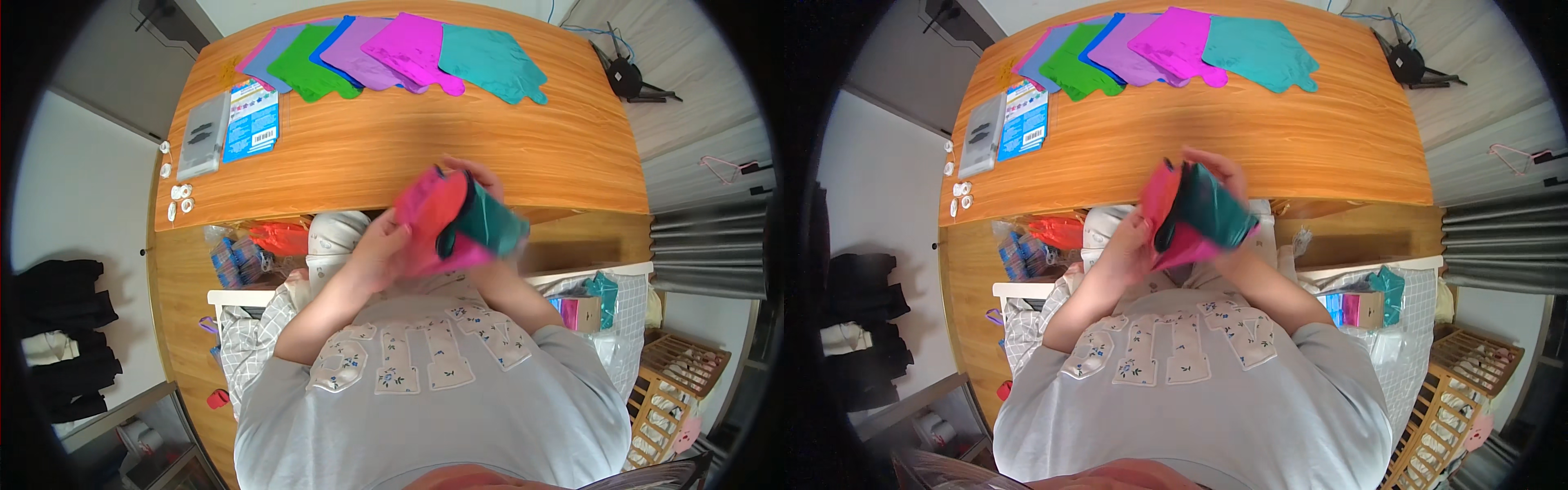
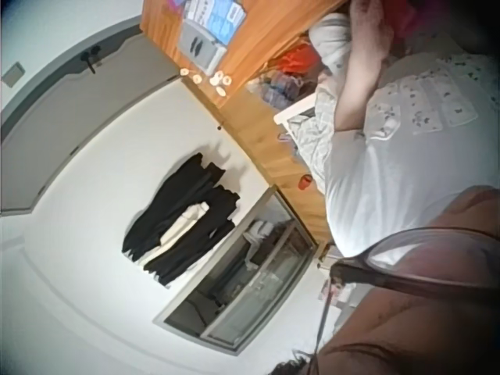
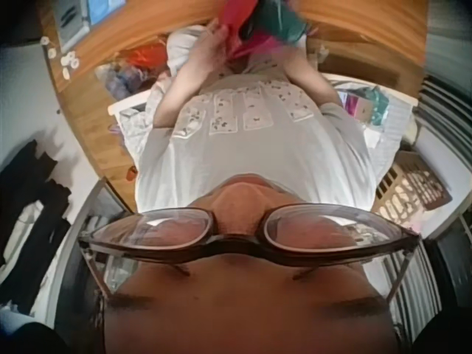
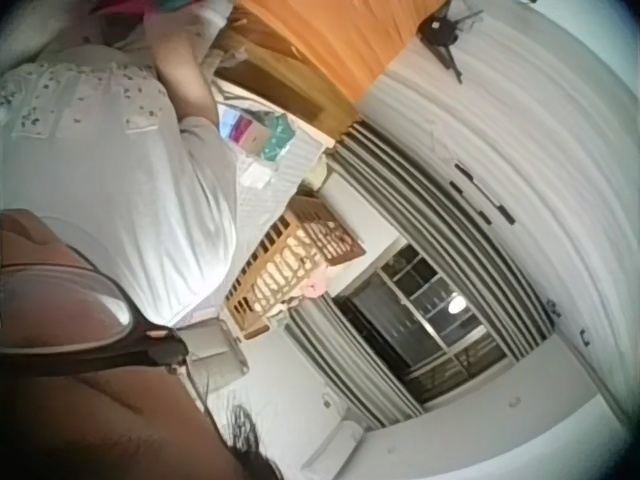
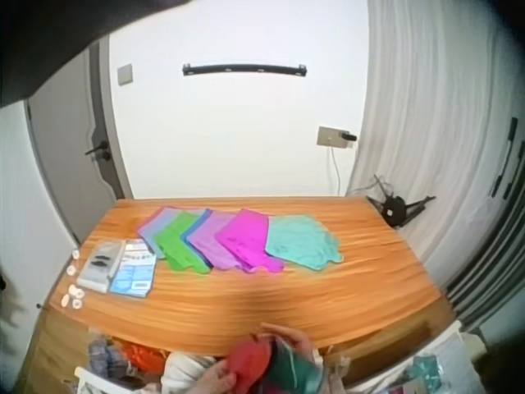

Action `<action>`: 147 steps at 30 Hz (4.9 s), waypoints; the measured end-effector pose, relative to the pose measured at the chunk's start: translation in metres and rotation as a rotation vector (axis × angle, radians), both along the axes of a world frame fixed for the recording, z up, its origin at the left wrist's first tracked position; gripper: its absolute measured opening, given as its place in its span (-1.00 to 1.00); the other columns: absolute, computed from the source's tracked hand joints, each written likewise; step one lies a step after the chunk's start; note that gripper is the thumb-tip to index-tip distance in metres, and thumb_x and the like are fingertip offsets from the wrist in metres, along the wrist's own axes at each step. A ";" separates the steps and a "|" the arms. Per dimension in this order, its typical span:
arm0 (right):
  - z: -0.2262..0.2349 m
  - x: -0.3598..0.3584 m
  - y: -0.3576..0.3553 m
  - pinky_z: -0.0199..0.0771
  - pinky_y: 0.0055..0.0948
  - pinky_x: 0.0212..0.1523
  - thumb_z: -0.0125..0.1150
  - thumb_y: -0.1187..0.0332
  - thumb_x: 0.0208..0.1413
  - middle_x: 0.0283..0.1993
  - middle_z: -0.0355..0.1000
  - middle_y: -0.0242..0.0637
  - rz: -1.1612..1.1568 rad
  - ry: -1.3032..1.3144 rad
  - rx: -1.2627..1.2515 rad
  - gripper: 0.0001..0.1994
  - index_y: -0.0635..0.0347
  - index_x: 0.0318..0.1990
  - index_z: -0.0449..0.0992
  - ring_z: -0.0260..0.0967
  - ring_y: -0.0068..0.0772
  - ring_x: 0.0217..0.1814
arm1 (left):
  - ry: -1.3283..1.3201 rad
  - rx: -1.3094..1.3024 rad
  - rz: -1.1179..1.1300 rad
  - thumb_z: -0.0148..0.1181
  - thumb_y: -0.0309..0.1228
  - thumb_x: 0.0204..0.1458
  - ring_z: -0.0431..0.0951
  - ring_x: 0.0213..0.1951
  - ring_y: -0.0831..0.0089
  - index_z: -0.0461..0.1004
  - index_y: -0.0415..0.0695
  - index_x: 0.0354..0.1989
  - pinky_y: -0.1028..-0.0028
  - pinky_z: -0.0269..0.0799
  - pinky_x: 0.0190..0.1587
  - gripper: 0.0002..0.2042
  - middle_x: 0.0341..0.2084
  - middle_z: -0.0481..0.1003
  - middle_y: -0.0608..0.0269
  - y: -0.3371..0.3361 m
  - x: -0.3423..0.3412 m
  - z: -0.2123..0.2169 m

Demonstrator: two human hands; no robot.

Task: The person organizes foil balloons on a desk, folds balloons together by hand, and inserts the folded balloons onto packaging cardboard and into a plastic sleeve.

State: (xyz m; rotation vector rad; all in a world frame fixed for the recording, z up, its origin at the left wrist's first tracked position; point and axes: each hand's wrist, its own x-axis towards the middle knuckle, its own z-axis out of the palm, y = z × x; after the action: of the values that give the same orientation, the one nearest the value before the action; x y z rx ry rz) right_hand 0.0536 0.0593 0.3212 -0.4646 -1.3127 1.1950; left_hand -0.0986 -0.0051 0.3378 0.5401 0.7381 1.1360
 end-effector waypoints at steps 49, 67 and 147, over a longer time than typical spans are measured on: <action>0.007 0.008 -0.018 0.48 -0.60 -0.11 0.19 0.53 0.28 -0.07 0.55 -0.33 0.080 -0.101 -0.365 -0.68 0.24 0.16 0.39 0.46 -0.63 -0.17 | 0.138 0.241 0.439 0.11 -0.65 0.23 0.57 -0.35 0.70 0.35 -0.26 0.18 0.71 0.41 -0.27 -0.66 -0.29 0.65 0.22 0.017 -0.041 0.004; 0.011 0.014 -0.002 0.51 -0.62 -0.21 0.25 0.51 0.25 -0.18 0.57 -0.38 0.110 -0.097 -0.449 -0.78 0.27 0.03 0.52 0.48 -0.68 -0.21 | 0.179 0.152 0.073 0.13 -0.58 0.25 0.59 -0.19 0.61 0.55 -0.26 0.05 0.59 0.50 -0.12 -0.77 -0.14 0.63 0.24 0.006 -0.076 -0.005; 0.050 0.055 0.041 0.64 -0.24 0.06 0.25 0.54 0.03 -0.03 0.60 -0.20 -0.245 -0.860 1.068 -0.75 0.26 -0.10 0.63 0.59 -0.22 0.01 | 1.567 1.304 0.163 0.42 -0.41 -0.14 0.49 -0.28 0.48 0.69 0.03 -0.15 0.41 0.32 -0.15 -0.69 -0.31 0.60 0.53 0.050 -0.085 0.051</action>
State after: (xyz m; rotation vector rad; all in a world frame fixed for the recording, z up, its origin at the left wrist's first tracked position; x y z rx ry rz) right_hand 0.1083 0.1000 0.3714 -0.3144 -2.2992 -0.0780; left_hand -0.1832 0.0448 0.3892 2.6758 1.2503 1.0794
